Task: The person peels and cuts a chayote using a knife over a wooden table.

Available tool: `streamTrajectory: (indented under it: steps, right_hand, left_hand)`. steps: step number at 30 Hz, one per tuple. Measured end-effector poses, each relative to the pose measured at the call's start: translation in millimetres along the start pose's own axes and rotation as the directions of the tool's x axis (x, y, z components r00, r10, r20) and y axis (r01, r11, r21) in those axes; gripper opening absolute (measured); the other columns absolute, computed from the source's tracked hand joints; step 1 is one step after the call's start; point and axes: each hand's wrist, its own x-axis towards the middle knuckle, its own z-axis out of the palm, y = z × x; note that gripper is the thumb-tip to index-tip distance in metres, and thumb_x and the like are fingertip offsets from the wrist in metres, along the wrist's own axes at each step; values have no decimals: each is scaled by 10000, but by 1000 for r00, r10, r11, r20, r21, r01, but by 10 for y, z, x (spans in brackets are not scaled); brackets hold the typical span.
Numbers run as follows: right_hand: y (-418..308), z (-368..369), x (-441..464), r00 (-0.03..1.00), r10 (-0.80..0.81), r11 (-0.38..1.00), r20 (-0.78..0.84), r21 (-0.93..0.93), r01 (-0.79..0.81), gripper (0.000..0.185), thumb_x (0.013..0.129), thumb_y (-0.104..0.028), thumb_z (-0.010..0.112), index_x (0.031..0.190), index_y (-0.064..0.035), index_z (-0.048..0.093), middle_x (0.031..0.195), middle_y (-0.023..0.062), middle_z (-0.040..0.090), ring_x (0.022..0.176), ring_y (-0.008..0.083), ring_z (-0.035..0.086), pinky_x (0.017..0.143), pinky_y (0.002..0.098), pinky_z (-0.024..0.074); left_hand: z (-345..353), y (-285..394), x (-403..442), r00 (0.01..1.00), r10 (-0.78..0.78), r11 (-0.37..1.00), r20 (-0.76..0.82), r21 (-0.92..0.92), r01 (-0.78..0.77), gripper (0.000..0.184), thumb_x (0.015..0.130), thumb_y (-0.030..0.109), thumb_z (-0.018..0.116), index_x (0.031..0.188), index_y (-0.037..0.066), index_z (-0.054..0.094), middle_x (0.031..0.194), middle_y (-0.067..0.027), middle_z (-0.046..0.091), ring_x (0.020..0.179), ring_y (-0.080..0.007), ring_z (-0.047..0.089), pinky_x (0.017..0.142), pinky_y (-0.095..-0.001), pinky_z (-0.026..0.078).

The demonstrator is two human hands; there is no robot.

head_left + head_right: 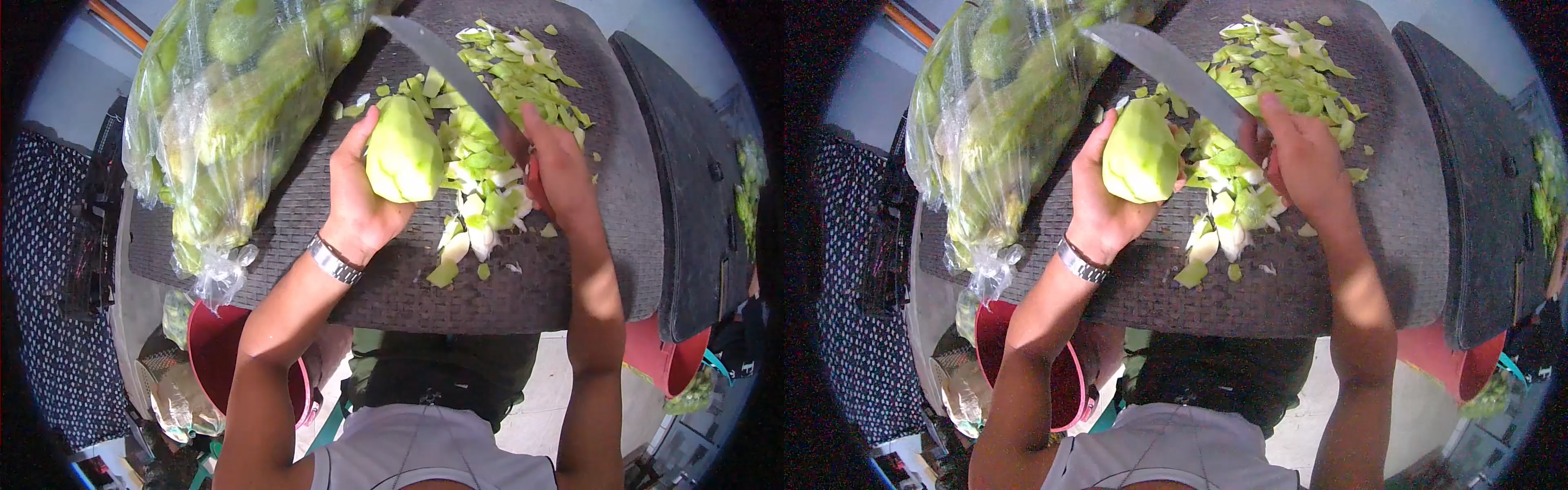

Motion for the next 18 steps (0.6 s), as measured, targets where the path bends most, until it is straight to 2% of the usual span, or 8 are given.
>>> streamTrajectory:
  steps: [2,5,8,11,14,17,18]
  right_hand:
    - [-24,30,-21,998,54,994,33,98,-57,583,1060,-516,528,664,-90,574,474,-9,463,358,112,421,374,305,317]
    - [-69,17,-62,997,13,998,71,68,-17,571,1054,-546,522,710,-93,566,470,-13,445,349,107,395,364,298,289]
    - [-6,-41,-16,990,-14,999,138,45,8,584,1020,-645,509,846,-90,558,479,-3,441,341,90,371,343,265,294]
    - [-80,-8,-71,994,12,997,108,70,-19,605,1019,-674,480,857,-94,545,480,-4,440,343,89,368,354,262,299]
    - [-77,-12,-66,992,5,998,123,55,-12,630,1016,-704,446,858,-103,544,477,-6,435,346,91,372,359,262,305]
    - [-94,-25,-100,980,-28,998,199,57,16,593,1024,-654,496,903,-78,570,505,-8,467,383,89,400,388,262,319]
    - [-29,13,-78,971,-203,979,122,10,204,584,1006,-636,547,879,-67,580,514,10,484,399,106,432,401,289,345]
  left_hand:
    - [-30,18,5,1000,-23,999,13,-28,23,464,1069,470,477,1280,84,626,1192,-152,698,1034,-330,677,910,-499,539]
    - [-13,-7,7,998,-58,996,17,-72,59,513,1072,477,459,1336,59,594,1248,-189,667,1060,-362,672,937,-519,550]
    - [-83,1,21,987,-118,993,107,34,115,578,1061,489,471,1377,13,558,1283,-251,641,1123,-379,665,1019,-549,532]
    - [17,18,-22,978,-168,985,120,-16,171,687,1045,555,463,1443,-4,512,1278,-285,623,1116,-421,655,1020,-555,546]
    - [7,21,-32,971,-160,987,179,13,160,737,1028,594,474,1454,-6,503,1297,-300,614,1124,-408,654,990,-534,560]
    - [-30,49,-17,949,-177,983,262,-4,184,733,1025,601,476,1454,7,512,1320,-279,618,1144,-387,652,956,-527,570]
    - [-2,41,-32,969,-139,990,204,16,139,686,1026,578,483,1416,17,539,1300,-243,640,1148,-368,659,966,-529,566]
